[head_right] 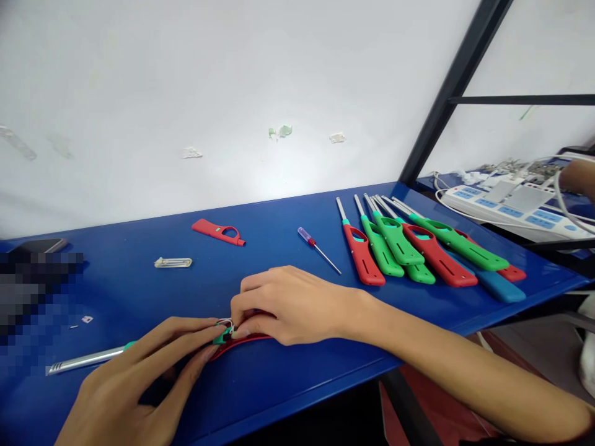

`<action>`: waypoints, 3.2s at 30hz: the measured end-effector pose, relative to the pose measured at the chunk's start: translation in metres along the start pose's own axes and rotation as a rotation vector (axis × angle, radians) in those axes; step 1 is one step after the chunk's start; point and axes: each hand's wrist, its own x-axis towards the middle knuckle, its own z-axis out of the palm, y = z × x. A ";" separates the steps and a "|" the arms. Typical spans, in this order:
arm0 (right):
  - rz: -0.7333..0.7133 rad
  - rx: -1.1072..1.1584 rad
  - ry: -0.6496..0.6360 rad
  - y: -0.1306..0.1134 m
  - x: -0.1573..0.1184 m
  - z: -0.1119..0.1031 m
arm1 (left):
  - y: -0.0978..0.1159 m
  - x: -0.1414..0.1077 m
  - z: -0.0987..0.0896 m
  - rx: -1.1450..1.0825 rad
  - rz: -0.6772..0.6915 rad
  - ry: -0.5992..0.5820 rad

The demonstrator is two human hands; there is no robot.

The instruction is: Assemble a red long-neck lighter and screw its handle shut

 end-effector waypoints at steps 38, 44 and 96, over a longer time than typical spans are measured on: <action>0.078 0.127 0.005 0.003 0.004 0.005 | -0.005 -0.002 -0.002 -0.105 -0.004 -0.089; 0.068 0.105 -0.006 0.000 0.003 0.002 | 0.001 -0.002 -0.002 -0.107 -0.016 -0.096; 0.094 -0.234 -0.010 0.015 0.006 0.009 | -0.006 -0.006 0.005 0.063 0.024 -0.194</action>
